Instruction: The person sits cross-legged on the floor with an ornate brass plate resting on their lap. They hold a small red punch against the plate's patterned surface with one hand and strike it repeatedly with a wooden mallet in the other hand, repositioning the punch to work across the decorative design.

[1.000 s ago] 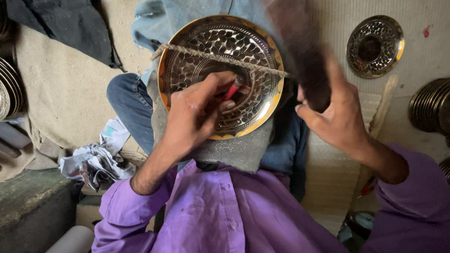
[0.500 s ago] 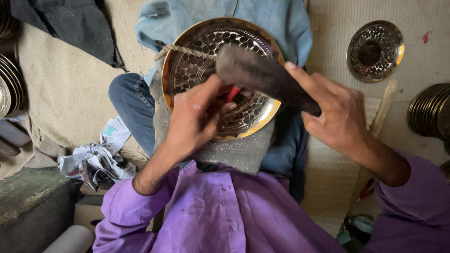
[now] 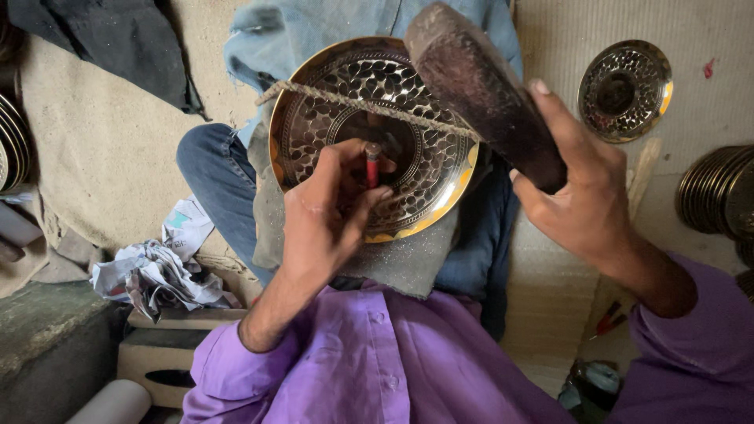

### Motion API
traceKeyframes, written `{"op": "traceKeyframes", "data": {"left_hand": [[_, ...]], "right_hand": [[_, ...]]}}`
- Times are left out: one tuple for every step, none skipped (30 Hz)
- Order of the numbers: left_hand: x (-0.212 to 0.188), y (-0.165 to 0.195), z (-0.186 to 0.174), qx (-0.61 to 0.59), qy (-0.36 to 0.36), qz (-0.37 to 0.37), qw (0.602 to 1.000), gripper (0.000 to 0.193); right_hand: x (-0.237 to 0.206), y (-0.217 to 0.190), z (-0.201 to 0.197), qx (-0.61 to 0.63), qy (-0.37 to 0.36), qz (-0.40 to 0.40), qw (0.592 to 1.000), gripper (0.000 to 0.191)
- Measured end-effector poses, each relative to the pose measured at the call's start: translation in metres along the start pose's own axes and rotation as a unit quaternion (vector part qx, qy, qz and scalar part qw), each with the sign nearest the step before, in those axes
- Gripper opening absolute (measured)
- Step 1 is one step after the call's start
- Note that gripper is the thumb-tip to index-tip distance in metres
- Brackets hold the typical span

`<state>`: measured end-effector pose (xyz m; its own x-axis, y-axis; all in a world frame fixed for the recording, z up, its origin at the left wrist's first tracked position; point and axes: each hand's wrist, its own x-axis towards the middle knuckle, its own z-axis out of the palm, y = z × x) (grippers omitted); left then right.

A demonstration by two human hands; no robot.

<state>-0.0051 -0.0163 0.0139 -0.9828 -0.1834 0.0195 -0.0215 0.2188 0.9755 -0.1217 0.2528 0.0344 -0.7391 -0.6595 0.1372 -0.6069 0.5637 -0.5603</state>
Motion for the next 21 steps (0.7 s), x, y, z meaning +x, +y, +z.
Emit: {"op": "traceKeyframes", "data": {"left_hand": [[0.001, 0.001, -0.001, -0.003, -0.003, 0.006, 1.000, 0.040], [0.002, 0.003, -0.003, -0.007, -0.006, 0.012, 1.000, 0.040], [0.004, 0.004, -0.005, -0.002, -0.020, -0.006, 1.000, 0.040], [0.007, 0.005, -0.008, 0.003, -0.034, -0.024, 0.999, 0.040], [0.011, 0.006, -0.011, 0.008, -0.048, -0.041, 0.998, 0.040], [0.016, 0.007, -0.017, -0.006, -0.088, -0.029, 0.996, 0.040], [0.021, 0.008, -0.024, -0.020, -0.128, -0.017, 0.991, 0.041], [0.028, 0.008, -0.028, -0.032, -0.167, -0.004, 0.985, 0.042], [0.036, 0.007, -0.029, -0.040, -0.214, 0.022, 0.976, 0.043], [0.046, 0.004, -0.030, -0.048, -0.261, 0.048, 0.963, 0.044], [0.056, 0.001, -0.030, -0.056, -0.308, 0.075, 0.947, 0.046], [0.066, -0.002, -0.026, -0.067, -0.343, 0.105, 0.931, 0.048], [0.073, -0.005, -0.020, -0.078, -0.378, 0.133, 0.913, 0.050], [0.077, -0.008, -0.015, -0.091, -0.412, 0.158, 0.893, 0.052], [0.082, -0.010, -0.011, -0.074, -0.463, 0.135, 0.873, 0.052], [0.089, -0.013, -0.007, -0.054, -0.512, 0.114, 0.850, 0.052], [0.093, -0.014, -0.004, -0.037, -0.561, 0.089, 0.822, 0.052], [0.095, -0.015, -0.001, -0.050, -0.587, 0.111, 0.800, 0.046], [0.099, -0.015, 0.003, -0.060, -0.612, 0.135, 0.777, 0.039], [0.102, -0.015, 0.006, -0.070, -0.636, 0.158, 0.752, 0.033], [0.105, -0.015, 0.009, -0.089, -0.674, 0.142, 0.720, 0.039]], "right_hand": [[0.000, 0.000, -0.001, 0.002, -0.004, 0.003, 1.000, 0.088], [0.000, 0.000, -0.001, 0.013, 0.001, 0.007, 1.000, 0.091], [-0.002, -0.001, -0.002, 0.023, 0.006, 0.011, 1.000, 0.094], [-0.005, -0.002, -0.002, 0.033, 0.012, 0.015, 0.999, 0.097], [-0.009, -0.005, -0.003, 0.091, 0.007, 0.053, 0.994, 0.099], [-0.016, -0.008, -0.003, 0.149, 0.001, 0.092, 0.985, 0.102], [-0.023, -0.012, -0.003, 0.206, -0.005, 0.129, 0.970, 0.104], [-0.032, -0.017, -0.006, 0.262, 0.008, 0.173, 0.949, 0.109], [-0.045, -0.023, -0.010, 0.317, 0.020, 0.216, 0.923, 0.113], [-0.060, -0.031, -0.012, 0.371, 0.033, 0.258, 0.891, 0.118], [-0.075, -0.041, -0.008, 0.414, 0.087, 0.260, 0.868, 0.107], [-0.090, -0.053, 0.002, 0.455, 0.143, 0.259, 0.840, 0.096], [-0.106, -0.064, 0.014, 0.494, 0.196, 0.258, 0.807, 0.086], [-0.121, -0.073, 0.025, 0.529, 0.247, 0.259, 0.769, 0.077], [-0.133, -0.080, 0.040, 0.560, 0.257, 0.239, 0.751, 0.064], [-0.145, -0.085, 0.053, 0.590, 0.266, 0.215, 0.732, 0.051], [-0.159, -0.093, 0.063, 0.571, 0.286, 0.260, 0.724, 0.057], [-0.174, -0.103, 0.074, 0.550, 0.306, 0.307, 0.714, 0.063], [-0.186, -0.108, 0.083, 0.528, 0.326, 0.348, 0.703, 0.068], [-0.194, -0.109, 0.097, 0.477, 0.355, 0.332, 0.732, 0.072], [-0.200, -0.109, 0.114, 0.424, 0.380, 0.319, 0.757, 0.077]]}}
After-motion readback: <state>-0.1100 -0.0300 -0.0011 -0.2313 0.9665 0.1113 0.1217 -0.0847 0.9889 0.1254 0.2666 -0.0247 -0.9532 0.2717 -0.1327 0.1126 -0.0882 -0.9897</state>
